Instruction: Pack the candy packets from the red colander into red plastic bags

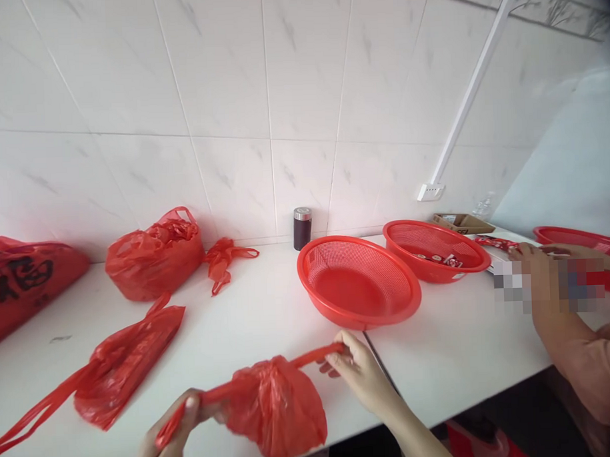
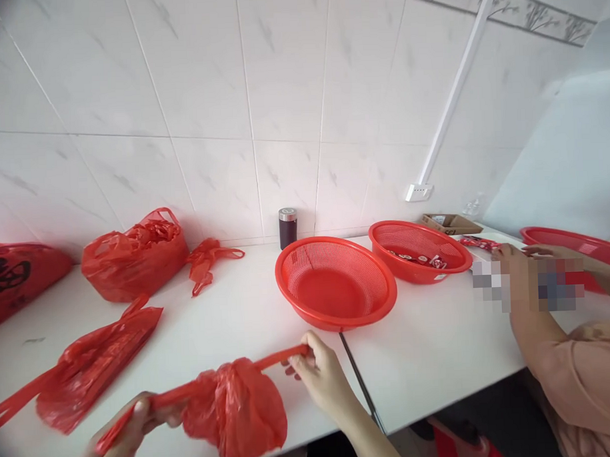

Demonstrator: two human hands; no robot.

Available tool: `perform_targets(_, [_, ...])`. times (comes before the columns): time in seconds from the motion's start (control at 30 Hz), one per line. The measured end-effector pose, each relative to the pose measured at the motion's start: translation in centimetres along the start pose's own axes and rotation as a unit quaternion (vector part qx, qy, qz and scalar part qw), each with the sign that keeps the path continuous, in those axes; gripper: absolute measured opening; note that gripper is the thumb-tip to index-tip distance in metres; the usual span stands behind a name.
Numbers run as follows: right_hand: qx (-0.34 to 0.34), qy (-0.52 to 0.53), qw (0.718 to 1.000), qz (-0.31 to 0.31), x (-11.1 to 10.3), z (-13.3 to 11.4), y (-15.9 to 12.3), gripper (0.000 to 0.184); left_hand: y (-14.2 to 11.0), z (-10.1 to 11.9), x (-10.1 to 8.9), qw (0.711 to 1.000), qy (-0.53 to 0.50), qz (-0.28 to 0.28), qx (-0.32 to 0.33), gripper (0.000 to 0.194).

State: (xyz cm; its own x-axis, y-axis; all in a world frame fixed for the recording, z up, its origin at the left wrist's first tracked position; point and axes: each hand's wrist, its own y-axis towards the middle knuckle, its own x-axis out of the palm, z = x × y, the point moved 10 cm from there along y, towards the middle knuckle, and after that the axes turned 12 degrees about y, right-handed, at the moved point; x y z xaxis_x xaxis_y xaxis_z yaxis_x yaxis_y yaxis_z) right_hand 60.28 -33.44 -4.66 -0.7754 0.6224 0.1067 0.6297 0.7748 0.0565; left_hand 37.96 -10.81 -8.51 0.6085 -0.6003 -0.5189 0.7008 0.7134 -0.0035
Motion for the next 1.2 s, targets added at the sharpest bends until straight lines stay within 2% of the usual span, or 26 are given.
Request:
perform_targets(0.1, [-0.026, -0.026, 0.998, 0.046, 0.7, -0.7, 0.5, 0.027, -0.1, 1.9, 0.8, 0.993, -0.046, 0.103, -0.022, 0.053])
perform_targets(0.2, [-0.033, -0.123, 0.990, 0.063, 3.6, -0.2, 0.6, 0.032, 1.3, 4.5, 2.5, 0.990, -0.041, 0.135, 0.029, 0.049])
perform_targets(0.3, [-0.046, -0.203, 0.974, 0.093, 5.6, 1.7, 0.7, 0.033, 3.2, 5.7, 5.0, 0.991, 0.067, 0.100, 0.066, 0.042])
perform_targets(0.4, [-0.066, -0.229, 0.965, 0.106, 5.9, 3.9, 1.2, 0.020, 4.8, 5.7, 7.3, 0.985, 0.150, 0.048, 0.071, 0.027])
perform_targets(0.5, [-0.074, -0.251, 0.959, 0.107, 4.4, 5.1, 1.8, 0.011, 6.1, 5.8, 8.7, 0.973, 0.217, 0.010, 0.075, 0.018])
perform_targets(0.63, [-0.065, -0.292, 0.947, 0.115, 2.1, 5.4, 2.2, 0.008, 7.3, 6.0, 9.8, 0.952, 0.296, -0.028, 0.078, 0.020])
perform_targets(0.8, [-0.058, -0.297, 0.945, 0.121, 1.3, 6.0, 2.0, 0.010, 8.2, 6.0, 10.3, 0.932, 0.353, -0.044, 0.072, 0.022])
perform_targets(0.93, [-0.068, -0.265, 0.953, 0.126, 1.2, 6.4, 1.6, 0.008, 8.4, 6.0, 10.5, 0.928, 0.362, -0.048, 0.071, 0.024])
perform_targets(1.1, [-0.081, -0.149, 0.979, 0.115, 0.9, 6.2, 0.1, 0.008, 7.1, 5.2, 9.3, 0.943, 0.321, -0.035, 0.073, 0.025])
perform_targets(1.2, [-0.076, -0.138, 0.982, 0.106, 0.5, 5.7, -0.5, 0.011, 5.5, 4.7, 7.9, 0.972, 0.214, -0.023, 0.091, 0.031])
